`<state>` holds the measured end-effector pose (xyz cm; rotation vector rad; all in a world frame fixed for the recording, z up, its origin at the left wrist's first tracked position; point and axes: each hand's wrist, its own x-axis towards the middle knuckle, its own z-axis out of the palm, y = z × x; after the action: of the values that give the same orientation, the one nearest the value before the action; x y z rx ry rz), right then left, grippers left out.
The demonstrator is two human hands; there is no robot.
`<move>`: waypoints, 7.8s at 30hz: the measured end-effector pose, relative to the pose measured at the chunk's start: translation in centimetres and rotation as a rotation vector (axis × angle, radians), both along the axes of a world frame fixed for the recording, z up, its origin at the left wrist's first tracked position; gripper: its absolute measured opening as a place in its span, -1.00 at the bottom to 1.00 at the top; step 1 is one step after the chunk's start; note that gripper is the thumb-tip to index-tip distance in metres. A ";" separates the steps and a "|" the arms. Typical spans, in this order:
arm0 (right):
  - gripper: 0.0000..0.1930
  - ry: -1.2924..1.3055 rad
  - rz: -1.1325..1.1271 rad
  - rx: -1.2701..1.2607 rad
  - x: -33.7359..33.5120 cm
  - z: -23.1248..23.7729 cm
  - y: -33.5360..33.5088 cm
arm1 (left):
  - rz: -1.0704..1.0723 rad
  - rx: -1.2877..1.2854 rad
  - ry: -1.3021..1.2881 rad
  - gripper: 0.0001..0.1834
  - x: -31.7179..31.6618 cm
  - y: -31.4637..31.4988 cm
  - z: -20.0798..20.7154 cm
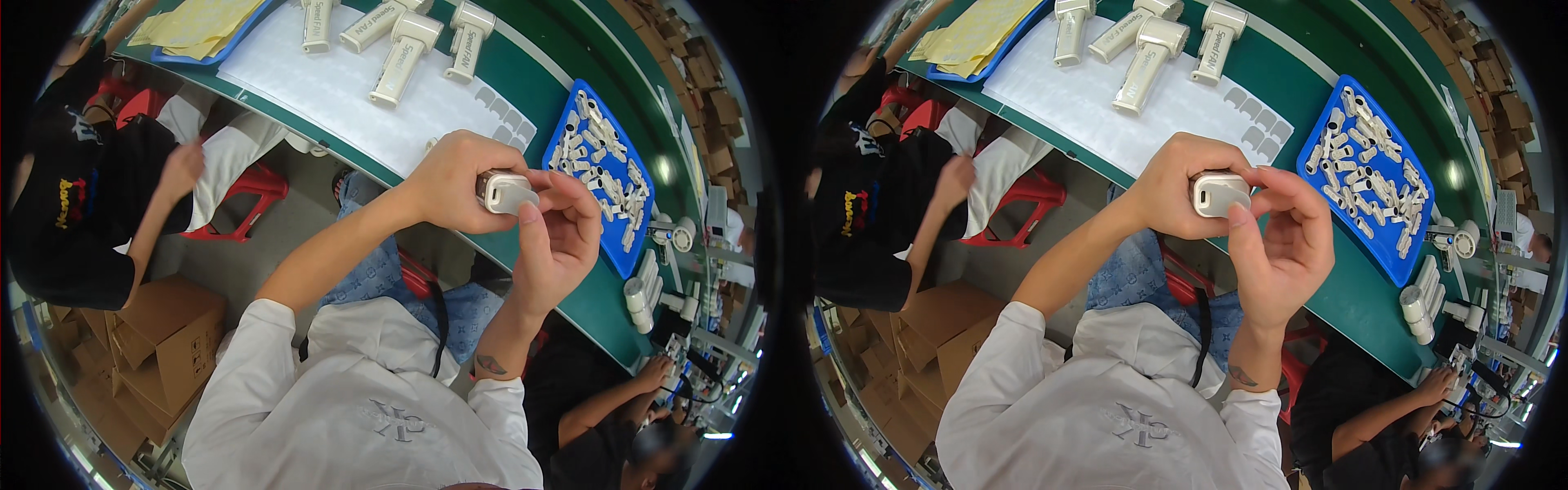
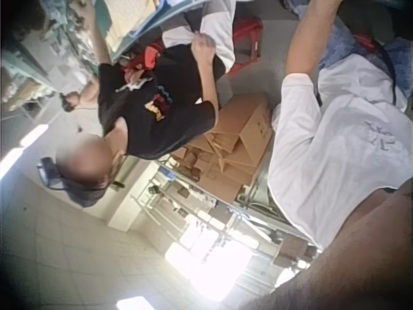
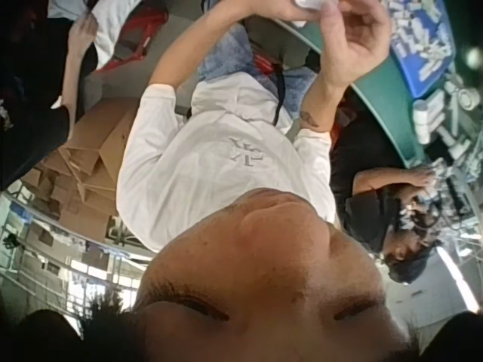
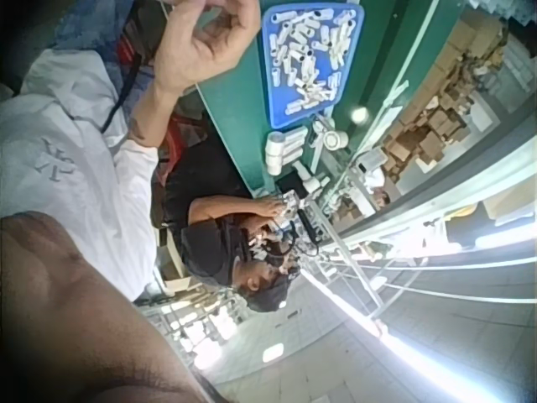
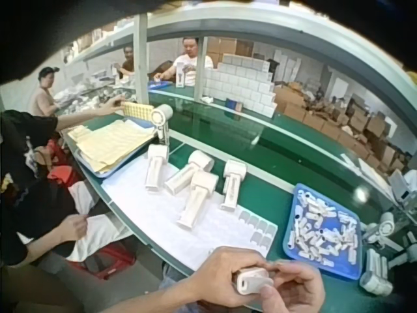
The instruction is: The person assembles small white electronic devices, likely portable fans, by inserting cylindrical components into the main body and attaching circular end caps. They handle the devices one at a time, placing the finished units on a white foam sheet on the table.
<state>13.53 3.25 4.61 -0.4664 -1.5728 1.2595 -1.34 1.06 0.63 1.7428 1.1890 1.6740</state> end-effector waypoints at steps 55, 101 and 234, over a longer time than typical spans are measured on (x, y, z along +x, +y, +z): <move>-0.80 -0.147 0.080 -0.637 16.5 -10.9 -4.5 | 0.247 0.004 0.751 -0.52 -3.7 11.9 -1.5; -0.43 -1.228 0.831 -0.408 13.2 -41.6 -2.0 | 0.679 -0.251 0.190 -0.62 1.2 6.4 -5.5; -0.78 -0.776 -0.059 0.178 20.4 -0.7 8.4 | -0.183 -0.162 0.256 -0.44 13.5 5.2 0.2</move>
<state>33.97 11.67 3.92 -0.9522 -2.2669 0.9160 12.13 6.27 0.79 1.9386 1.1956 1.2431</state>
